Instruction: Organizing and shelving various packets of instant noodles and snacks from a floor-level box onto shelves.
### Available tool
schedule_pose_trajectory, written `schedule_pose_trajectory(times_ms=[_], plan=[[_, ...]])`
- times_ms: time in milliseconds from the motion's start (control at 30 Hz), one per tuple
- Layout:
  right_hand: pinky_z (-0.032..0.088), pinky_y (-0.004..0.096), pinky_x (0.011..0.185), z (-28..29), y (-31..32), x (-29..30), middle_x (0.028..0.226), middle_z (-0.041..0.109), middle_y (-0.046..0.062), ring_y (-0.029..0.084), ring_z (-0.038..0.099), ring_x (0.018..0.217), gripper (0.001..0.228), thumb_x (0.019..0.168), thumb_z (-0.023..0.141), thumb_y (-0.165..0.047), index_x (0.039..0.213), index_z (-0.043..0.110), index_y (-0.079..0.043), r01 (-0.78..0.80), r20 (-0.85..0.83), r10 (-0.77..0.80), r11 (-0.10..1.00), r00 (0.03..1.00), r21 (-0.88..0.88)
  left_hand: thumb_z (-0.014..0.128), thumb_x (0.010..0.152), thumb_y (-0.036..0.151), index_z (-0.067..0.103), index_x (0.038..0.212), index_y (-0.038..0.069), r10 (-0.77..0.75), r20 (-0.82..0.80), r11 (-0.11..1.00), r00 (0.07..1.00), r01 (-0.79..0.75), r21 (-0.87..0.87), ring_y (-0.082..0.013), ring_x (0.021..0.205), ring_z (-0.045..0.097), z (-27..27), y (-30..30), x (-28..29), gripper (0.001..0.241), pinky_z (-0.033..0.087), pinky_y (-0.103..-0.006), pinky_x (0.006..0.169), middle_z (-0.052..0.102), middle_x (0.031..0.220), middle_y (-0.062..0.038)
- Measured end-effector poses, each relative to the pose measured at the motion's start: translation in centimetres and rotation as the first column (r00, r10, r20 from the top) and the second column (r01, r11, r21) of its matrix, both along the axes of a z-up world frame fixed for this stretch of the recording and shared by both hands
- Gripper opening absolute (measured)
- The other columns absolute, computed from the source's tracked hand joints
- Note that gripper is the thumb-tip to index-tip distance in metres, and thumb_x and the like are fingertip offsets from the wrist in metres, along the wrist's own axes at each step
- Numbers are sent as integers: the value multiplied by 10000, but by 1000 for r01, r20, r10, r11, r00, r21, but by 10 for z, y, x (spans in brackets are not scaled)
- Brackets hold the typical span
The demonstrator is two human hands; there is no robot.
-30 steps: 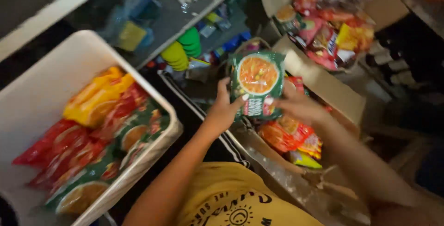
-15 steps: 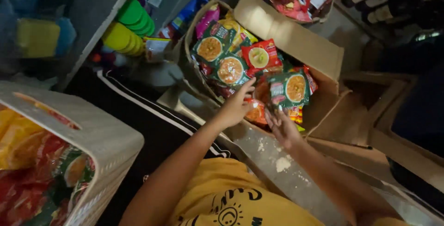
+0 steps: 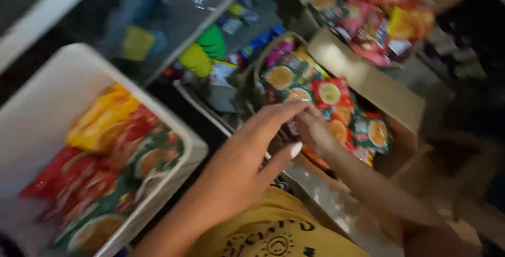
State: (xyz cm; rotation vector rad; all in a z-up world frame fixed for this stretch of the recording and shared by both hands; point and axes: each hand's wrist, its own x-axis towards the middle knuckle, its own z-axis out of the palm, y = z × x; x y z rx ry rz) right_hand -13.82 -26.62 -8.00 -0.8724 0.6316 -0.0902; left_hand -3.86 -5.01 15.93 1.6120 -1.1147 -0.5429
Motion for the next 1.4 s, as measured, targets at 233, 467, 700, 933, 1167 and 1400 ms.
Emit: schedule_pose_trajectory(times_ms=[233,467,700,933,1167,1400], plan=[[499,310,873,129,67,119,1117,649,53,145,614,998,226,1078,557,-98,1301,583,-78,-231,433,443,858,785,-460,689,942,98,567,1391,85,467,346,860,813,-509,36,-227,1154,693,76,138,48,466,563,-356,982,668,1347,-114],[560,392,878,259,217,172,1125,635,87,237,664,1034,198,1019,638,-49,1210,585,-51,226,256,877,175,406,-958,649,930,56,684,1133,33,682,595,508,425,-861,33,-351,944,732,-13,227,123,208,558,-454,806,743,997,-191],[492,535,939,191,285,239,1257,620,177,403,599,1156,338,970,528,-143,1287,630,-199,-162,-681,578,-696,450,-699,700,872,275,710,1108,90,423,594,324,685,-726,606,-388,1096,669,-128,248,156,300,531,-511,906,701,1166,-190],[503,579,885,116,257,257,1351,560,179,440,600,1139,468,931,514,-94,1397,475,-75,-38,-628,625,-694,463,-719,607,925,185,692,1184,100,428,595,354,680,-732,582,-389,1122,678,-173,224,167,286,537,-558,888,705,1204,-190],[520,520,926,80,239,292,1283,622,196,400,600,1192,360,882,598,-46,1240,597,-94,209,-525,682,-690,509,-693,559,951,195,727,1062,122,299,766,365,569,-810,460,-354,1034,723,-102,227,157,215,564,-515,841,739,1109,-157],[496,527,793,156,248,273,964,688,258,466,659,967,335,948,713,-95,1208,519,-8,247,-42,795,-238,605,-939,695,876,107,651,1046,84,700,708,359,95,-904,-234,-368,982,682,-16,248,123,177,544,-486,840,687,1063,-128]])
